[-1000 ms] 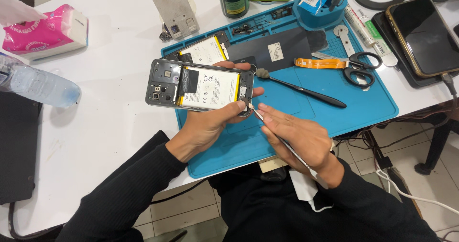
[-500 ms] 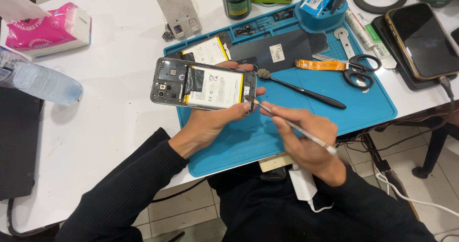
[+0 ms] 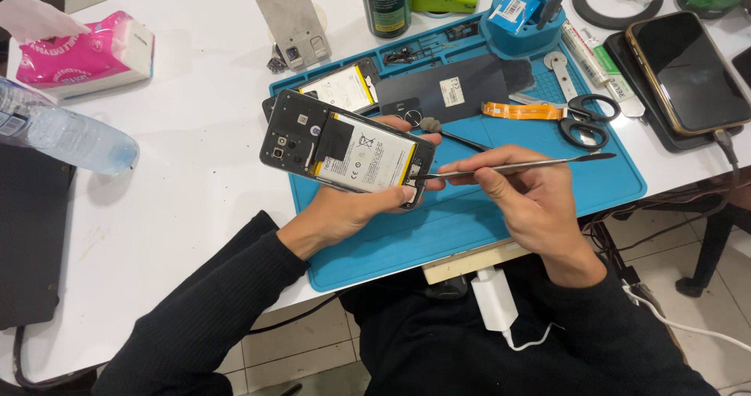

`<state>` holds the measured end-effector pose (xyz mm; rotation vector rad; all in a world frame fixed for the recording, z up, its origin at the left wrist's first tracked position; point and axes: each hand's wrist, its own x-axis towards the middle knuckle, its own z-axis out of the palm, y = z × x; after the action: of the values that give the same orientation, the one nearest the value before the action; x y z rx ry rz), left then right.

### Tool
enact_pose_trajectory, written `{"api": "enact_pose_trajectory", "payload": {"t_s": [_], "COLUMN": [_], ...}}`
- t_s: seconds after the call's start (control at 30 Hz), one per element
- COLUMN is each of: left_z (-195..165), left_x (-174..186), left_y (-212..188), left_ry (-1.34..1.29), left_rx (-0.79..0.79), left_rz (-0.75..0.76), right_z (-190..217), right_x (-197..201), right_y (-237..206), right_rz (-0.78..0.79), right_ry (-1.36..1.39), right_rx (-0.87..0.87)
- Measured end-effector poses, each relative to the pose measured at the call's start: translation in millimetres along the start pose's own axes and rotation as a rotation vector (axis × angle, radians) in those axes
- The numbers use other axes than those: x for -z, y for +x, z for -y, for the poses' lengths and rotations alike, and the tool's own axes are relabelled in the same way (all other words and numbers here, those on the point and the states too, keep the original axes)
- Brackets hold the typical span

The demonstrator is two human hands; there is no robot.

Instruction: The person repairs a disassembled smartphone at a workbench. They hold the phone body and use a brush to clean around the battery compartment, use a metal pry tool and screwdriver on the phone's edges and interior, and work on small components laid out on a blue repair mat.

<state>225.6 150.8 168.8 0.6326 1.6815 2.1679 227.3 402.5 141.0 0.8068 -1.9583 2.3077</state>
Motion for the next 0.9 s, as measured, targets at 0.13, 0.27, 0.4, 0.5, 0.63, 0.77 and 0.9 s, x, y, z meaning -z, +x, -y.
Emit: {"api": "enact_pose_trajectory", "payload": {"t_s": [0.13,0.27,0.4,0.5,0.63,0.77,0.9], "left_z": [3.3,7.8,12.5,19.4,24.7,32.4,42.9], "left_x": [0.3,-1.8,-3.8,-7.1,-6.6,-6.7,-9.4], "left_y": [2.3,5.7,6.8,5.5,2.9,2.6,1.0], "left_ry": [0.002,-0.009,-0.047,-0.049,-0.035,-0.025,0.016], "left_rx": [0.031,0.022,0.037,0.042,0.046,0.039,0.014], "left_rz": [0.004,0.014,0.024,0.022,0.02,0.022,0.024], "right_z": [-1.3,-3.2,-7.7,-12.9,-19.6,-26.1,-32.8], "right_x": [0.2,5.7,10.9,14.7,16.9,17.4,17.2], "right_y": [1.9,2.3,0.3,-5.1,-10.2,-14.7,-21.9], "right_rz": [0.019,0.027,0.015,0.014,0.013,-0.012,-0.038], "right_ry": [0.037,0.053,0.051,0.086,0.072,0.029,0.014], "right_rx": [-0.034,-0.042,-0.074,-0.087,-0.092,-0.082,-0.089]}}
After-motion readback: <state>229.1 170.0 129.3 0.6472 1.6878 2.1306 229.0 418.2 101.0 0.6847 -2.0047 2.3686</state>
